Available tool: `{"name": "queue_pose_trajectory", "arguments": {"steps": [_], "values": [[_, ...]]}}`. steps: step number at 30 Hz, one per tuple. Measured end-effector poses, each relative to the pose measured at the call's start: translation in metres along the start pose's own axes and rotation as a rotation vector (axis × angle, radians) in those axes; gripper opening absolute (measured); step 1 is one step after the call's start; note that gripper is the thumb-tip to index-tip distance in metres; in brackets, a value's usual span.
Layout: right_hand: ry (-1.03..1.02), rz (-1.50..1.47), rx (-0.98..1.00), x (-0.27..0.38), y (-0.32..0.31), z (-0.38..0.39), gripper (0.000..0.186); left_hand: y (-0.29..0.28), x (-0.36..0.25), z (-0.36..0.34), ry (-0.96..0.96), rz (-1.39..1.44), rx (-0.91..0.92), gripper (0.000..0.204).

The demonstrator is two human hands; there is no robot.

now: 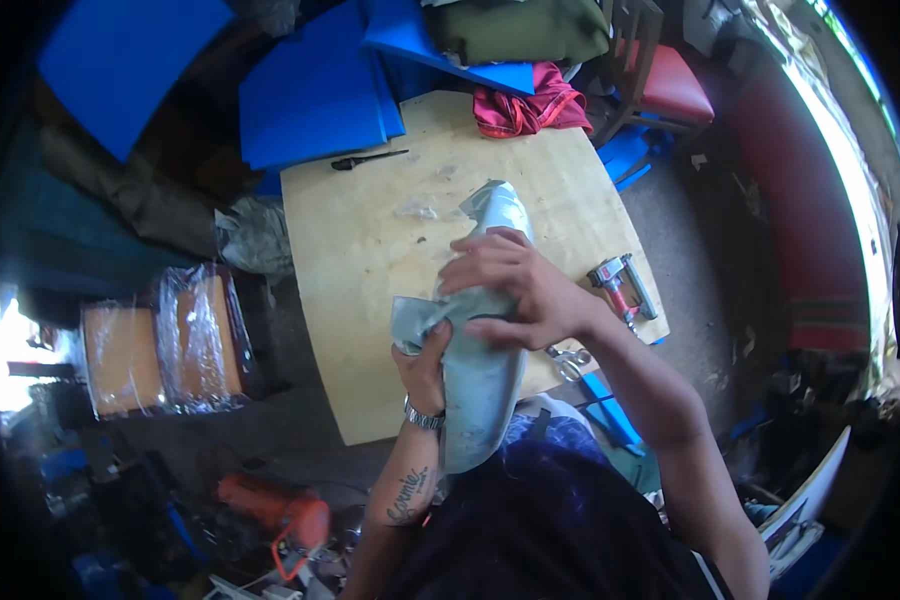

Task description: Reupholstering a furniture component by stretching fabric over a frame and securing it with a pneumatic stapler.

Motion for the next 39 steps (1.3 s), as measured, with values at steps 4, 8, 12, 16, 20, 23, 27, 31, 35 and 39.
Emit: {"name": "queue_pose_trajectory", "arguments": {"steps": [4,8,12,16,20,23,27,31,35,39], "values": [[0.086,0.214,0.243,0.005,0.012,-0.014,0.028,0.01,0.001,-0.001,0.004,0.015,0.006,0.014],[0.366,0.264,0.268,0.003,0.005,-0.022,0.022,0.019,0.006,-0.003,-0.172,0.045,0.115,0.011],[0.551,0.334,0.372,-0.001,0.005,-0.03,0.024,0.025,0.001,-0.006,-0.106,-0.059,0.142,0.01],[0.714,0.174,0.336,-0.013,0.004,-0.034,0.026,0.024,0.011,-0.012,-0.155,-0.073,0.157,0.01],[0.309,-0.297,-0.384,-0.029,-0.02,-0.018,0.038,0.016,0.009,-0.018,-0.2,-0.059,0.177,0.011],[0.385,-0.446,-1.034,-0.083,-0.046,0.072,0.042,0.003,-0.003,-0.029,-0.131,-0.094,0.132,0.012],[0.502,-0.02,-0.634,-0.081,0.006,0.12,0.041,-0.01,-0.021,-0.044,0.062,-0.115,0.029,0.011],[0.053,0.088,-0.385,0.002,-0.003,0.006,0.042,-0.016,-0.035,-0.036,0.217,-0.265,0.003,0.01],[0.093,0.386,0.163,0.019,0.014,-0.064,0.031,-0.012,-0.036,-0.03,0.287,-0.366,0.004,0.011],[0.274,0.44,0.546,0.001,0.035,-0.068,0.024,-0.016,-0.027,-0.025,0.203,-0.327,-0.004,0.015]]}}
Point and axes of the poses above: each hand's wrist, its own z-axis away from the middle knuckle, its own y-axis out of the palm, x = y × z, the point moved 6 cm from there along -z, towards the middle knuckle, and after that the axes turned 9 degrees about -z, right-handed, at the moved point
